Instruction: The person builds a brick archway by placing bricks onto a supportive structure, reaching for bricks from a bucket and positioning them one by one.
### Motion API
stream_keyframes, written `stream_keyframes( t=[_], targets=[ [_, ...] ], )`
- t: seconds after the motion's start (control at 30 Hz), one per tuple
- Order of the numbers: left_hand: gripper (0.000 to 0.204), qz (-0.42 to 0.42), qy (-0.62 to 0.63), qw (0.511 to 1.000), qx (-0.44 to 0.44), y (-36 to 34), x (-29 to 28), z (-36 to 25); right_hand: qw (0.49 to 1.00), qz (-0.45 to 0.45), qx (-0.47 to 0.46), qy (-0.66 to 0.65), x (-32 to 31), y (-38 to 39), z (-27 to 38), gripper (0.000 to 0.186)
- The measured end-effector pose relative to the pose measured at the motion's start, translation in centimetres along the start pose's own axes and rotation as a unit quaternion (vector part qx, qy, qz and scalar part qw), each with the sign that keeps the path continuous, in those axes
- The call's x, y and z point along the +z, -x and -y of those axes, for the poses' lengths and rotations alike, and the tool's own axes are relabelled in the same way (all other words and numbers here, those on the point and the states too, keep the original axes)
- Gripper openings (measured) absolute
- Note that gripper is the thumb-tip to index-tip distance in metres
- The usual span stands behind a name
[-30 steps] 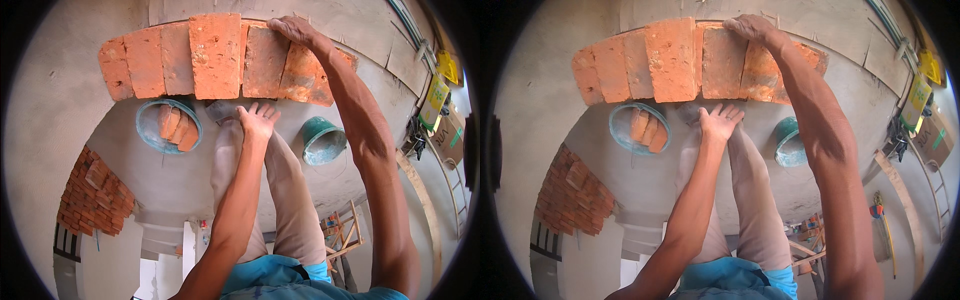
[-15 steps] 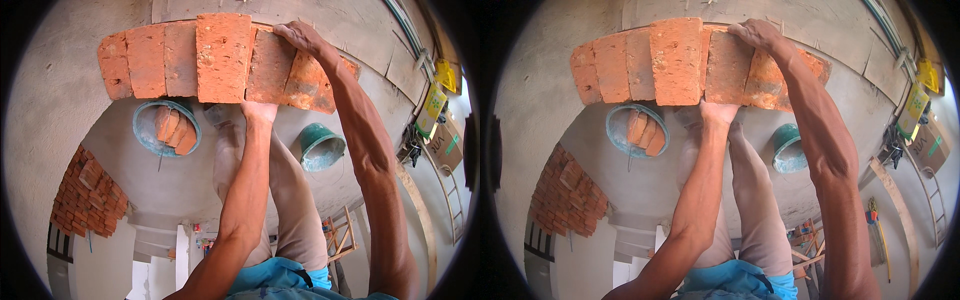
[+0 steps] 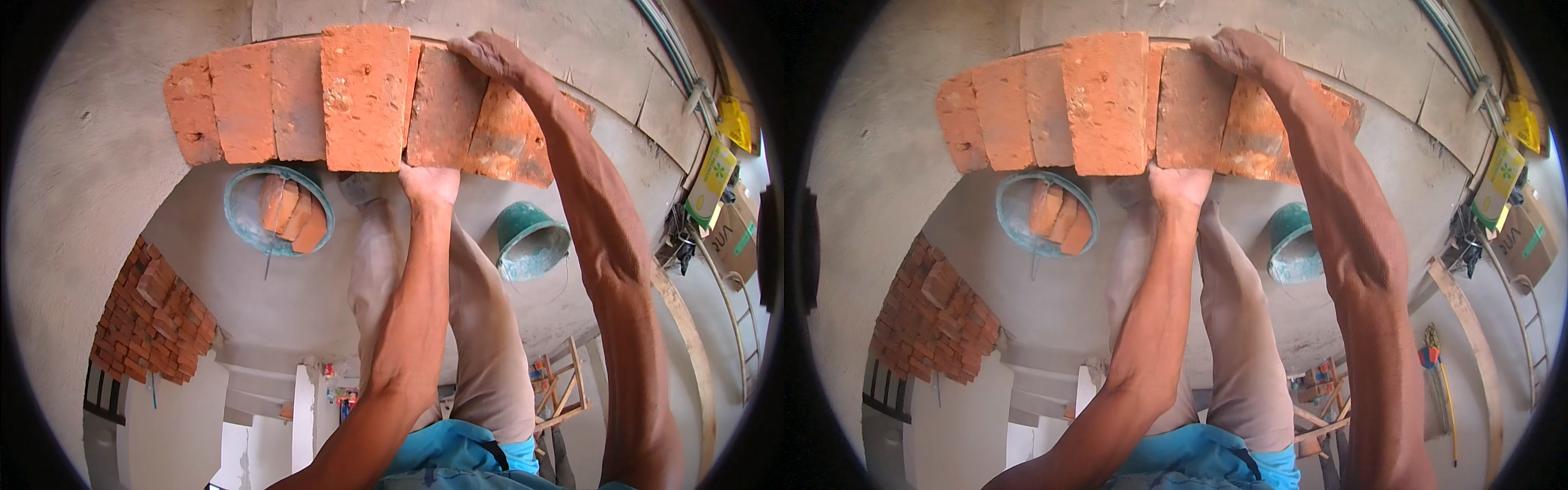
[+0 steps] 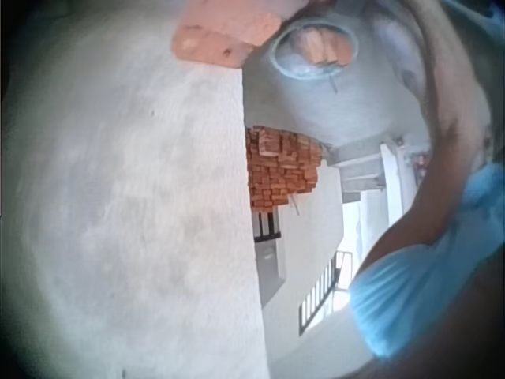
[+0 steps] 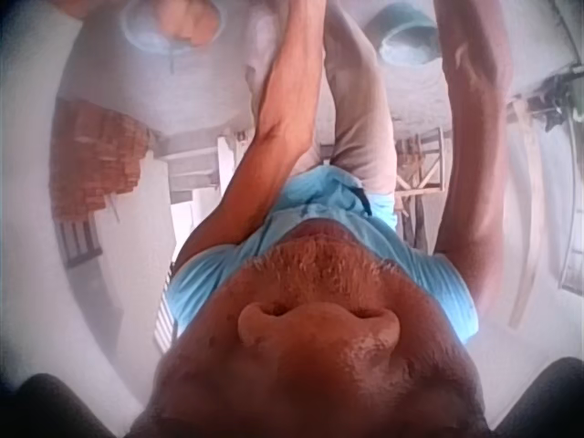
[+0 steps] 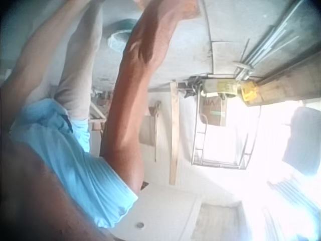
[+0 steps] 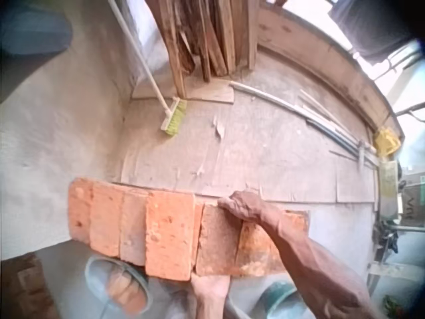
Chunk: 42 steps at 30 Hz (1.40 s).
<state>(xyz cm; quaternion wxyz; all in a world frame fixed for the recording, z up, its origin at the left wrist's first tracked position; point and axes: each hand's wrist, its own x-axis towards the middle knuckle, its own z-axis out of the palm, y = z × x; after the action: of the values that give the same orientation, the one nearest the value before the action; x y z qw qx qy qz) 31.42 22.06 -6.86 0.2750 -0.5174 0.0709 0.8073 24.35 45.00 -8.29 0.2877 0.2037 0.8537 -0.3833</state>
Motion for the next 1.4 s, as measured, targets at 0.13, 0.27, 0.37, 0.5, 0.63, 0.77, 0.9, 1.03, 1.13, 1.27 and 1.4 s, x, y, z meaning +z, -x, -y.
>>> stream_keyframes(
  t=[0.13,0.27,0.37,0.5,0.63,0.77,0.9,1.03,1.13,1.27,1.4],
  targets=[
    [0.059,0.003,-0.001,1.000,0.003,0.3,-0.5,0.2,0.998,-0.043,-0.008,-0.036,0.0,0.9,0.1,0.075],
    [0.063,0.013,-0.032,0.999,-0.001,0.4,-0.1,1.6,0.999,-0.019,0.031,-0.016,-0.8,1.4,-0.9,0.075],
    [0.066,0.019,-0.045,0.999,0.021,-0.2,-0.5,0.6,0.999,-0.011,0.028,-0.029,-0.4,1.0,0.8,0.074],
    [0.072,0.021,-0.060,0.998,0.016,0.1,-1.1,0.6,0.999,-0.003,0.030,-0.010,-0.4,1.4,1.1,0.075],
    [0.080,-0.055,-0.113,0.992,-0.001,1.5,0.0,0.2,1.000,-0.024,-0.013,0.014,0.5,1.1,0.4,0.070],
    [0.090,-0.232,-0.098,0.967,-0.042,3.2,-1.0,-1.4,0.935,-0.318,-0.144,0.059,1.7,3.4,2.3,0.041],
    [0.062,-0.260,-0.393,0.881,0.036,9.6,-0.6,-3.8,0.921,-0.364,-0.112,-0.083,2.9,12.7,10.3,0.042],
    [0.058,-0.094,-0.676,0.627,0.377,13.1,1.6,-6.7,0.896,-0.320,-0.006,-0.308,10.5,19.9,13.4,0.050],
    [0.076,-0.099,-0.818,0.346,0.449,12.5,7.1,-7.3,0.903,-0.191,0.070,-0.379,14.6,23.5,16.0,0.045],
    [0.101,-0.054,-0.857,0.259,0.442,8.0,9.9,-6.8,0.939,-0.110,0.040,-0.323,19.6,26.1,14.5,0.042],
    [0.112,-0.095,-0.884,0.252,0.381,6.3,11.1,-5.3,0.962,-0.053,0.084,-0.255,20.5,25.2,13.1,0.044]
  ],
)
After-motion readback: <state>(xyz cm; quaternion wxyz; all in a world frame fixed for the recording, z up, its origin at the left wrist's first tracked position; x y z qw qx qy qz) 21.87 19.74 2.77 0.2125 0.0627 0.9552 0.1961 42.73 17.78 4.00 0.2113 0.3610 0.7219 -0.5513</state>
